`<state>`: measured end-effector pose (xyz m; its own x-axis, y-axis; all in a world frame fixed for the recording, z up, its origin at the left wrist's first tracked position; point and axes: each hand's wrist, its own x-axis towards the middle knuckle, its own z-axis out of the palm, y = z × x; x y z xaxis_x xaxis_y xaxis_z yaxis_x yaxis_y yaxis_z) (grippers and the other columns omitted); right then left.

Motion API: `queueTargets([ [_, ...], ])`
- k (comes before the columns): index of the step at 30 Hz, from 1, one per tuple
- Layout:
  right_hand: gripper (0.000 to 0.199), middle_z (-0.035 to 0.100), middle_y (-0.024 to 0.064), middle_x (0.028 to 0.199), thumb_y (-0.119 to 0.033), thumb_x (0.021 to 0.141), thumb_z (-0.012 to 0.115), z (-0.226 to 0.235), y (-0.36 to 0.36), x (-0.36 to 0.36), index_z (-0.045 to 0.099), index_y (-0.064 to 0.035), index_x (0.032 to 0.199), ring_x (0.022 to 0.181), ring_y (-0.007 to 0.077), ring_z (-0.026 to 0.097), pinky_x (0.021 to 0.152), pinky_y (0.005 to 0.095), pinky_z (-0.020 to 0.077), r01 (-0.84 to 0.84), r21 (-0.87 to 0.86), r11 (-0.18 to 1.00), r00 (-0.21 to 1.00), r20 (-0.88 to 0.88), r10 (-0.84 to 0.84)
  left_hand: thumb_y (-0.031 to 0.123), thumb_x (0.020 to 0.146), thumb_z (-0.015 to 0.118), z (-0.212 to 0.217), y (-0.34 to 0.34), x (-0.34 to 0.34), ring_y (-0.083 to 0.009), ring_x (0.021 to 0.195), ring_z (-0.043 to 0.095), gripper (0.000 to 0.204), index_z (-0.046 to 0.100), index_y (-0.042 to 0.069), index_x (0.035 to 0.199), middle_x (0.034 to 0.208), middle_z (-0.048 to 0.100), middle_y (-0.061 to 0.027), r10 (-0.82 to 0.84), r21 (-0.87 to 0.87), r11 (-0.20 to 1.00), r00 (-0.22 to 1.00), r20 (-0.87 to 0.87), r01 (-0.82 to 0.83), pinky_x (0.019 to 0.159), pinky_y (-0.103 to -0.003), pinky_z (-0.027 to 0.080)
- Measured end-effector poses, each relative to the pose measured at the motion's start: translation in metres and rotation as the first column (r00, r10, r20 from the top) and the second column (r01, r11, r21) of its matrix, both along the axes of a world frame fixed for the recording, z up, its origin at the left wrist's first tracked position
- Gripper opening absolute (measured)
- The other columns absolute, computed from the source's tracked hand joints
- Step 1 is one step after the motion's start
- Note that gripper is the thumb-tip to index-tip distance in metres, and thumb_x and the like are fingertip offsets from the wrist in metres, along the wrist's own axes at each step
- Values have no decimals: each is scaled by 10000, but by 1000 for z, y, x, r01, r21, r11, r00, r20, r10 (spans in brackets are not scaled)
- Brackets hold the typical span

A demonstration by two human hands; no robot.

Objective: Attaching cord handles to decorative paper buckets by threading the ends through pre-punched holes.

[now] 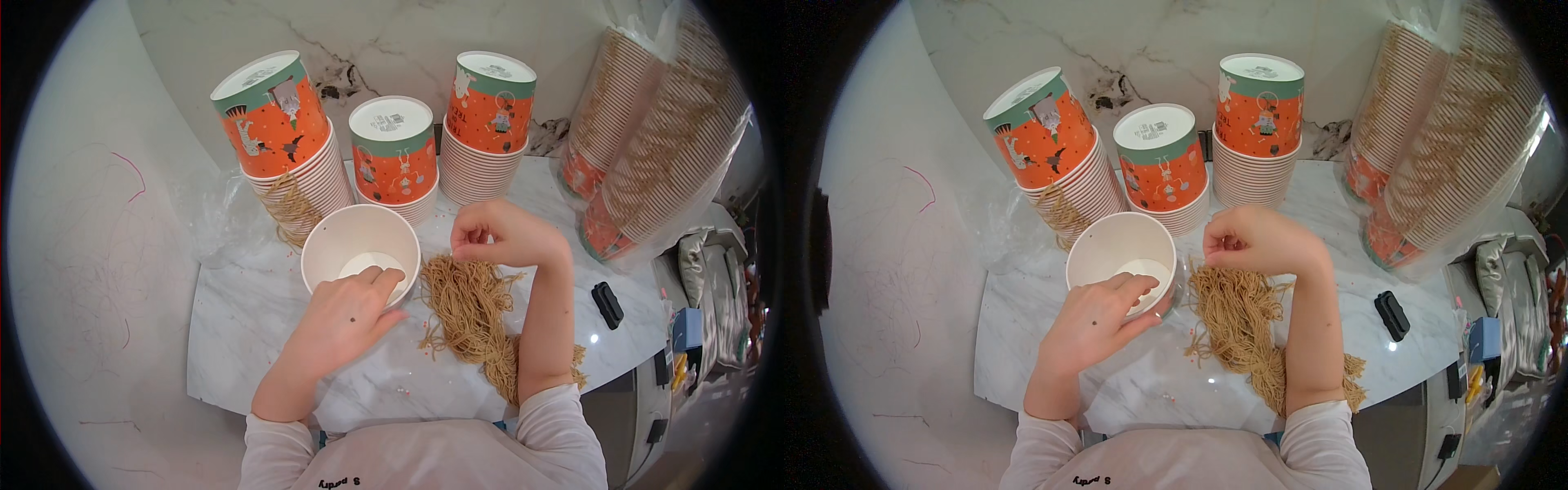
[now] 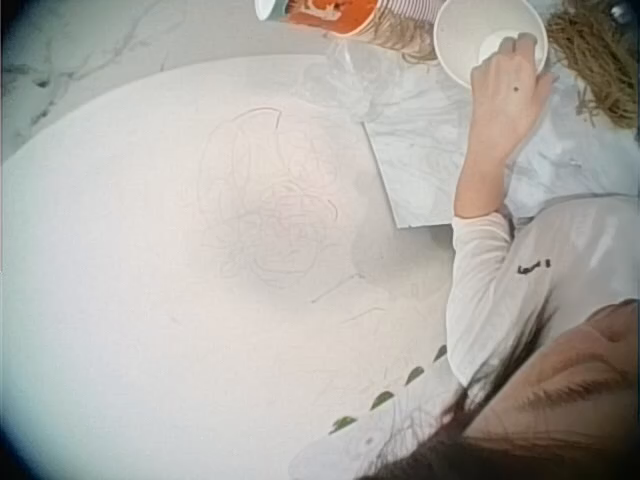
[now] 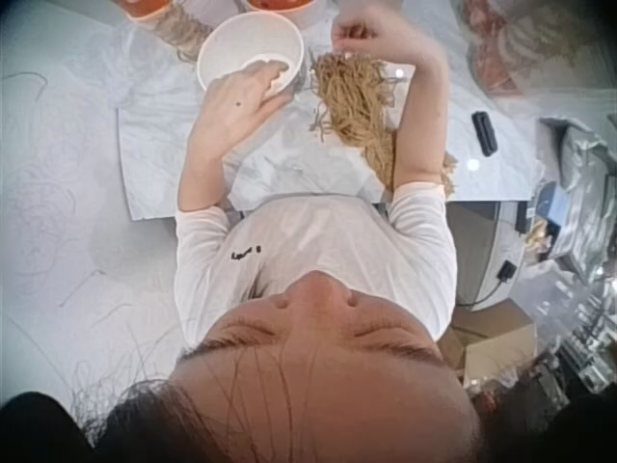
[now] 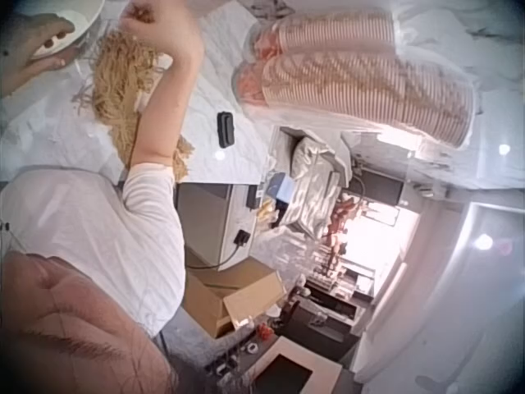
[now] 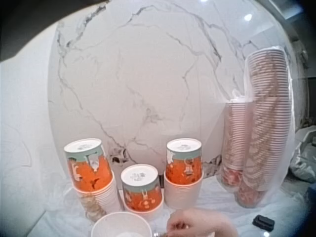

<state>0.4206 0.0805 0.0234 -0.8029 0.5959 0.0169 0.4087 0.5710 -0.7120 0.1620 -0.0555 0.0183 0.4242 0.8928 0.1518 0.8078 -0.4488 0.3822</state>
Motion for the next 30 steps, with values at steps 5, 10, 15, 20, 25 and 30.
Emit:
queueTargets([
  [5,145,636,62,827,-148,893,728,19,-28,-11,670,-15,896,716,184,635,635,317,507,-124,123,985,989,-69,133,251,896,733,1,2,19,-323,819,691,409,595,26,1208,989,685,-123,68,98,991,974,217,-91,675,-412,540],
  [10,112,623,82,846,-135,877,722,19,-44,-18,669,-38,895,725,269,628,646,356,489,-123,239,963,978,-135,158,215,894,736,-4,2,20,-282,780,704,285,681,29,1103,965,711,-103,38,79,994,934,355,-70,665,-360,549],
  [15,109,618,71,851,-144,876,717,22,-51,-19,662,-52,895,718,277,619,637,365,481,-116,250,961,984,-99,145,131,881,731,-2,1,21,-270,708,687,105,730,41,936,830,706,-86,19,87,994,891,453,-65,630,-355,534],
  [20,119,613,72,852,-151,884,707,21,-56,-29,646,-49,885,718,281,621,634,372,479,-126,242,962,983,-97,154,83,868,721,1,1,16,-270,707,685,60,729,42,912,824,709,-83,1,155,984,884,468,-83,624,-350,531],
  [25,132,613,80,857,-164,891,697,16,-58,-32,637,-47,888,730,293,622,638,383,485,-118,292,949,984,-92,150,37,854,718,6,5,7,-264,706,688,66,734,42,918,828,711,-90,17,282,944,882,471,-169,616,-332,526],
  [30,120,617,83,868,-157,893,691,17,-62,-26,639,-48,894,741,299,620,644,387,489,-108,282,953,986,-90,138,17,909,697,9,15,-31,-114,711,648,26,714,12,928,834,716,-51,138,360,755,670,729,-547,677,-255,509],
])
